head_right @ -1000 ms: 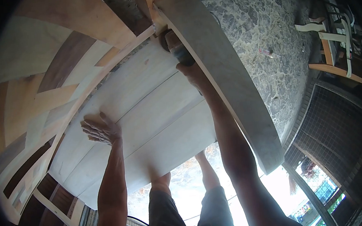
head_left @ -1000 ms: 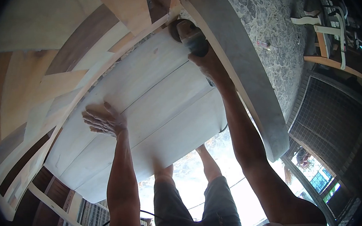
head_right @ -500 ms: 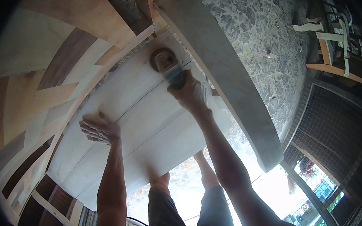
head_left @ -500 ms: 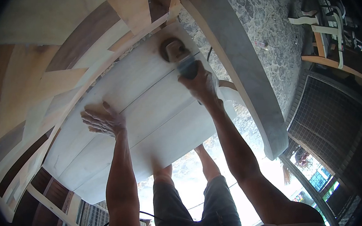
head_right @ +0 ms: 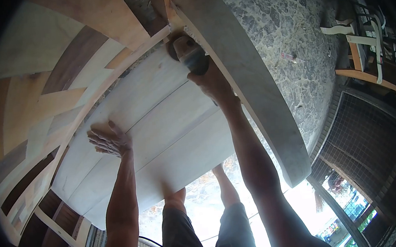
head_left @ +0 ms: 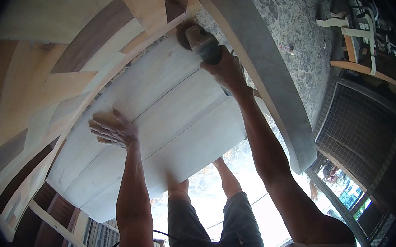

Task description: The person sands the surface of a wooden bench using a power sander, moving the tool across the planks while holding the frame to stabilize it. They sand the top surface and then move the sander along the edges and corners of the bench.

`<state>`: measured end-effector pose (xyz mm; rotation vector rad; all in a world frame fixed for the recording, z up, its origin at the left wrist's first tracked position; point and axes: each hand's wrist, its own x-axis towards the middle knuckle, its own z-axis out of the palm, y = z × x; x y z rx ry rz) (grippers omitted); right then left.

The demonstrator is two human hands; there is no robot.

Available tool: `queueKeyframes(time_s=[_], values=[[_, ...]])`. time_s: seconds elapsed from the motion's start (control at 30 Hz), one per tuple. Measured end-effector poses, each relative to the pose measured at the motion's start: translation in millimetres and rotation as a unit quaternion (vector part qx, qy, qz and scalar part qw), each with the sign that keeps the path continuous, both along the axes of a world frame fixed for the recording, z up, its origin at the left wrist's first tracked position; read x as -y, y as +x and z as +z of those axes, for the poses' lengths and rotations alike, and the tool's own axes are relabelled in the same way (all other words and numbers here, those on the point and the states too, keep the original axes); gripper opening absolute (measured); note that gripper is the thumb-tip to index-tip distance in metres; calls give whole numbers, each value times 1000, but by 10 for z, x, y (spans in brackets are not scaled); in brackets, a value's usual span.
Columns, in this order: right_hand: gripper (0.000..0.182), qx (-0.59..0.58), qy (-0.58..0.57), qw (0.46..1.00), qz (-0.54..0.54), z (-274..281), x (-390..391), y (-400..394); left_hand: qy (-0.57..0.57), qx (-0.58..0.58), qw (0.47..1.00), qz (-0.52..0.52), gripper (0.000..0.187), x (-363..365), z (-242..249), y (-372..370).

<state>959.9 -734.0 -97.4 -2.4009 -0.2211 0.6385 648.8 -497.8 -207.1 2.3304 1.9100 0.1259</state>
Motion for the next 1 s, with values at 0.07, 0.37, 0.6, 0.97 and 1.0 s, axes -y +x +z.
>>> queueKeyframes(time_s=[0.07, 0.37, 0.6, 0.97, 1.0], values=[[67, 25, 21, 999, 9, -70, 32, 85, 15, -3, 1000, -4, 109, -17, -63, -23], [62, -6, 30, 999, -24, -2, 62, 195, 18, -8, 1000, -13, 107, -14, -50, -18], [63, 37, -27, 998, -36, -57, 52, -193, 28, -2, 1000, -12, 105, -6, -44, 10], [64, 13, -14, 998, -51, -175, 227, -520, 29, 1, 999, -13, 107, -21, -41, -6], [67, 8, -15, 998, -60, -175, 235, -383, 19, -5, 1000, -9, 107, -17, -29, 8]])
